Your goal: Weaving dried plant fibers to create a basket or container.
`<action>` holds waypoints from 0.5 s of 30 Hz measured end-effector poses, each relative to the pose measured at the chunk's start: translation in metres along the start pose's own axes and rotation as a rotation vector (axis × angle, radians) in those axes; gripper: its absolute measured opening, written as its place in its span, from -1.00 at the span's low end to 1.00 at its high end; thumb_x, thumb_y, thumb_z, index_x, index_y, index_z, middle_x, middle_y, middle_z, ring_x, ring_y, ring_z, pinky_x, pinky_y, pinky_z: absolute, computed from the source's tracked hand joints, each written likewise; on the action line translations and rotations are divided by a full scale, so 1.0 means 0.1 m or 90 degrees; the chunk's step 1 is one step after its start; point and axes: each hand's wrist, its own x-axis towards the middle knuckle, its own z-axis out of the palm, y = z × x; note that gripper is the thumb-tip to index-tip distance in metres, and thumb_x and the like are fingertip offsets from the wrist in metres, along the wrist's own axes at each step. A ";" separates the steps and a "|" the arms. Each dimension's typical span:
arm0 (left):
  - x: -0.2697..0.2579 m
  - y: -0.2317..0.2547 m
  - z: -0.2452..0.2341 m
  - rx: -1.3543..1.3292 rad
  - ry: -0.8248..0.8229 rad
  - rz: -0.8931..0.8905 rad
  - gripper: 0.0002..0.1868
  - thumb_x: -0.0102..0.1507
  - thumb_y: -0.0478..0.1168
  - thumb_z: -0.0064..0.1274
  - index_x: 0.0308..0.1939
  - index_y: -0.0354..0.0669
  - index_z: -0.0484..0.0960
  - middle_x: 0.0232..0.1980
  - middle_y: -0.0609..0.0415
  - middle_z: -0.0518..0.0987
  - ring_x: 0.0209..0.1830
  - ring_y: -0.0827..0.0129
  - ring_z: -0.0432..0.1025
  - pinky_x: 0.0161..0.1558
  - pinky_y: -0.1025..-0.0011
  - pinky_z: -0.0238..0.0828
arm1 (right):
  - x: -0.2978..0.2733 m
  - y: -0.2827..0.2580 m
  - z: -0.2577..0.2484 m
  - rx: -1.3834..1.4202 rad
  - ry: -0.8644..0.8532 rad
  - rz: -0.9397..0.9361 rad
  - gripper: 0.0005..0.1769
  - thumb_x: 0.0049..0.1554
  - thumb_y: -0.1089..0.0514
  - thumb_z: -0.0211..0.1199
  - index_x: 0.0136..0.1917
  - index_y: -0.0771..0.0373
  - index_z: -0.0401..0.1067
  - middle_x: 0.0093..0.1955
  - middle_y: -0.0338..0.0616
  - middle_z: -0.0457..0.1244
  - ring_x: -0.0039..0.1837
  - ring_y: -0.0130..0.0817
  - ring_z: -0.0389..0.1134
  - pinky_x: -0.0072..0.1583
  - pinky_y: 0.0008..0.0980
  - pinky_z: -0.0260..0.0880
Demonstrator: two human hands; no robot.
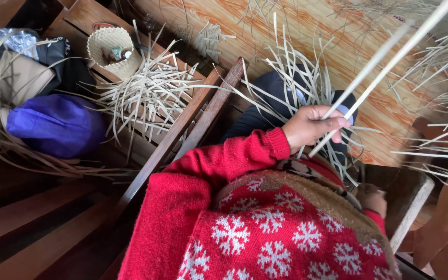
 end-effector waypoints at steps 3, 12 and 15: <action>0.00 0.08 -0.01 0.025 0.055 -0.015 -0.81 0.35 -0.19 0.09 -0.13 -0.26 0.66 -0.63 -0.01 0.56 -0.87 0.68 0.11 -0.81 0.74 -0.07 | 0.06 -0.13 -0.03 0.008 -0.030 -0.032 -0.52 0.33 -0.25 0.04 0.24 0.05 0.53 0.02 0.11 0.44 0.19 0.21 0.40 0.20 0.19 0.38; -0.01 0.12 -0.01 0.095 0.117 0.030 -0.90 0.36 -0.34 -0.06 -0.08 -0.24 0.55 -0.46 -0.05 0.63 -0.73 0.68 0.19 -0.69 0.76 0.07 | 0.10 -0.49 -0.09 0.051 -0.128 -0.118 -0.52 0.27 -0.07 0.07 0.21 0.35 0.49 0.06 0.35 0.39 0.22 0.37 0.35 0.29 0.24 0.28; -0.09 0.27 0.06 0.110 0.119 -0.016 -0.86 0.34 -0.40 -0.08 -0.03 -0.26 0.51 -0.35 -0.10 0.68 -0.75 0.70 0.17 -0.74 0.76 0.10 | 0.10 -0.46 -0.06 0.063 -0.161 -0.133 -0.51 0.25 -0.01 0.07 0.19 0.44 0.48 0.07 0.43 0.38 0.23 0.43 0.33 0.32 0.26 0.25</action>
